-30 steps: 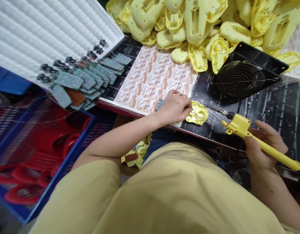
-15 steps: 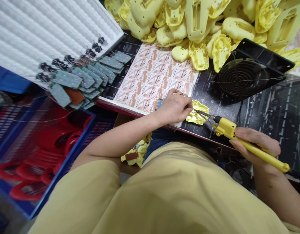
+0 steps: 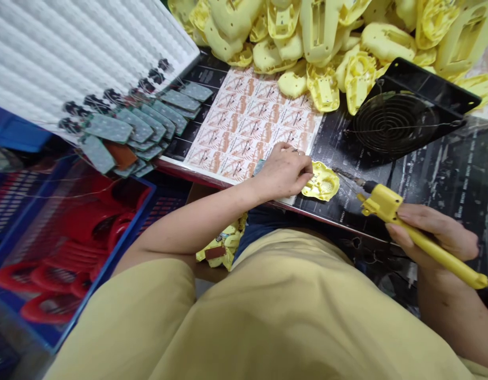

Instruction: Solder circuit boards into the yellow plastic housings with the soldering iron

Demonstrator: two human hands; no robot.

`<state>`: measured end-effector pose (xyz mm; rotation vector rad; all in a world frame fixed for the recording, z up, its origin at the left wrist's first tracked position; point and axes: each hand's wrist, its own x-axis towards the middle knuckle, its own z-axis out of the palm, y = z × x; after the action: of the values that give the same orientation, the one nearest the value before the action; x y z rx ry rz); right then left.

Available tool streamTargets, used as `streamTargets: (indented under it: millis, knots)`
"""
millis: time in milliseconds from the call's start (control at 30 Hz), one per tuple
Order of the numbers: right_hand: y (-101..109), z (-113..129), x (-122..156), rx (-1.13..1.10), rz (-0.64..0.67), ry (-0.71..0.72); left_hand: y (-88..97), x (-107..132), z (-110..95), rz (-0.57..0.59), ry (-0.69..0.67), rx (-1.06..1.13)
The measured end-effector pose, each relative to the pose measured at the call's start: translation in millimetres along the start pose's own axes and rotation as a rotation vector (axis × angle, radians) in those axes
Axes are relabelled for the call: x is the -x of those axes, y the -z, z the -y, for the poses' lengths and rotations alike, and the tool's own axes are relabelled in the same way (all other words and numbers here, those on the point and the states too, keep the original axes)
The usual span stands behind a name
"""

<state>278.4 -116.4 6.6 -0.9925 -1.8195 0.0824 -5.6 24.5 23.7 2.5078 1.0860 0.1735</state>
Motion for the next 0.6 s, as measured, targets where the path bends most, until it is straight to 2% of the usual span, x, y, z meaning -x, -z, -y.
streamTargets:
  millis: [67, 167, 233, 367, 467, 533, 600]
  knots:
    - [-3, 2, 11, 0.138, -0.027, -0.08, -1.4, -1, 0, 0.0, 0.002, -0.004]
    - [-11, 7, 21, 0.292, -0.173, -0.207, -1.4, -1, -1, 0.003, -0.011, -0.015]
    - [-20, 7, 21, 0.283, -0.237, -0.192, 1.9, 1, 2, 0.001, -0.021, -0.037]
    - [-38, 2, 16, 0.249, -0.228, -0.033, 10.5, 9, 15, -0.037, -0.136, -0.014]
    - [-44, -2, 15, 0.301, -0.294, -0.094, 3.8, 14, 28, -0.001, -0.263, 0.0]
    - [-45, -2, 16, 0.341, -0.341, -0.143, -6.8, 20, 34, 0.004, -0.276, -0.042]
    - [-44, -2, 18, 0.354, -0.344, -0.149, -13.8, 36, 42, -0.031, -0.238, -0.091]
